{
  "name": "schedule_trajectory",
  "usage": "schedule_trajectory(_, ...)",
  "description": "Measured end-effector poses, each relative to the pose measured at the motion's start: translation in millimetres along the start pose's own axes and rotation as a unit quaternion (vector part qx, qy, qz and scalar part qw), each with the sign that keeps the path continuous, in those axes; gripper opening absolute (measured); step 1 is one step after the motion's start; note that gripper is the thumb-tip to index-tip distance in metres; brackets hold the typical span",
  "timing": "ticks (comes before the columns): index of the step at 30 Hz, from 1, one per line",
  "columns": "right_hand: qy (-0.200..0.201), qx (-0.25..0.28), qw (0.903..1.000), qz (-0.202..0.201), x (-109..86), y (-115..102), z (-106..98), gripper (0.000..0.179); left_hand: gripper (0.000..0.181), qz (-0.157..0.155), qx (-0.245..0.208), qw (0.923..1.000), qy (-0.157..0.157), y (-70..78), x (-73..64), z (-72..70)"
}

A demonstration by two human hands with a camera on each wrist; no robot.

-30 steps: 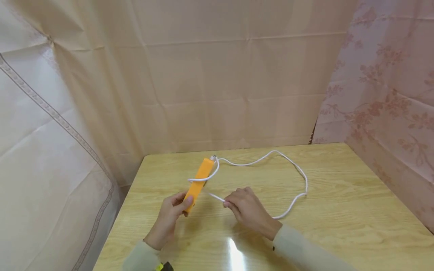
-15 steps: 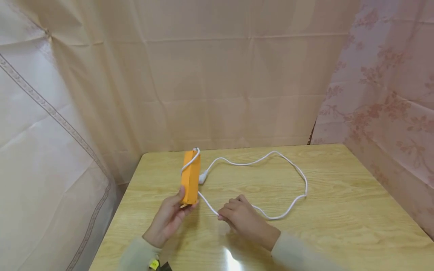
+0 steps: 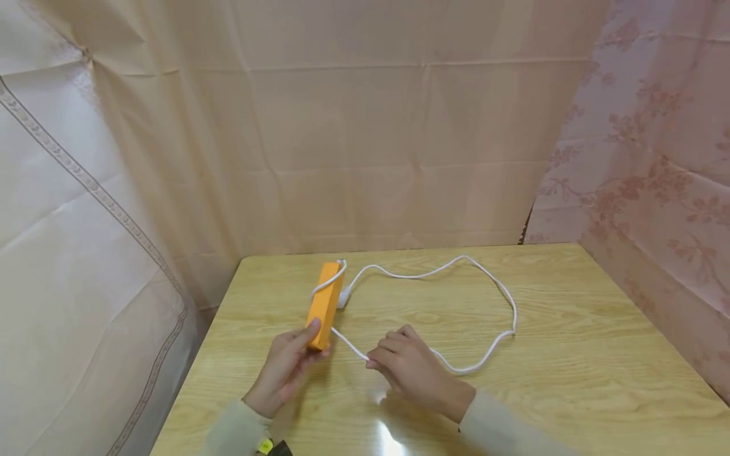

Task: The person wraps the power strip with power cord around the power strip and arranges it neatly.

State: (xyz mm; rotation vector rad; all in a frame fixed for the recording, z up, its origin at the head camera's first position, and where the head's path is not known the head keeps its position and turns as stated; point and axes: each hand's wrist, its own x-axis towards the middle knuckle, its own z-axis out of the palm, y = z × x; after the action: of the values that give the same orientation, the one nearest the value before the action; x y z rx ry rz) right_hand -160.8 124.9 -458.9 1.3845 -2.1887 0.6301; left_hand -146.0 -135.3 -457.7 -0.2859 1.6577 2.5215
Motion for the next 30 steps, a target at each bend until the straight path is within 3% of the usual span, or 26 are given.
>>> schedule_trajectory(8, 0.011, -0.009, 0.9996, -0.026, 1.0, -0.6, -7.1, 0.023, 0.047, 0.044, 0.077, 0.9959, 0.019, -1.8, -0.1, -1.6)
schedule_trajectory(10, 0.009, -0.015, 0.9995, -0.028, -0.1, 0.1, -8.5, 0.023, 0.052, 0.058, 0.121, 0.9908, 0.019, -2.6, -1.1, -1.5)
schedule_trajectory(12, 0.005, -0.018, 0.9995, -0.025, -0.7, 0.4, -10.4, 0.024, 0.060, 0.075, 0.181, 0.9804, 0.019, -3.2, -2.0, -2.0)
schedule_trajectory(13, 0.003, -0.019, 0.9995, -0.024, -0.9, 0.4, -11.3, 0.024, 0.063, 0.087, 0.216, 0.9723, 0.018, -3.4, -3.0, -1.7)
schedule_trajectory(15, 0.001, -0.018, 0.9996, -0.023, -0.8, 0.5, -12.9, 0.023, 0.067, 0.124, 0.301, 0.9453, 0.019, -4.5, -4.7, -1.4)
schedule_trajectory(18, 0.000, -0.014, 0.9997, -0.019, -0.7, 0.5, -14.2, 0.022, 0.067, 0.187, 0.409, 0.8928, 0.029, -10.5, -7.0, -0.7)
schedule_trajectory(20, -0.001, -0.012, 0.9998, -0.018, -1.0, 0.3, -14.4, 0.023, 0.065, 0.220, 0.456, 0.8615, 0.036, -15.0, -7.9, 0.2)
schedule_trajectory(22, -0.001, -0.008, 0.9998, -0.020, -1.5, -0.5, -14.1, 0.022, 0.065, 0.237, 0.479, 0.8442, 0.032, -18.5, -8.6, 1.1)
schedule_trajectory(25, -0.001, -0.009, 0.9996, -0.028, -2.1, -1.8, -13.0, 0.021, 0.065, 0.250, 0.504, 0.8266, 0.029, -21.5, -9.4, 2.3)
schedule_trajectory(28, 0.001, -0.014, 0.9992, -0.037, -2.7, -2.5, -12.1, 0.020, 0.063, 0.261, 0.519, 0.8134, 0.031, -22.1, -9.4, 3.5)
schedule_trajectory(30, 0.002, -0.017, 0.9989, -0.043, -2.7, -2.7, -11.6, 0.020, 0.062, 0.267, 0.523, 0.8085, 0.034, -21.3, -9.6, 4.6)
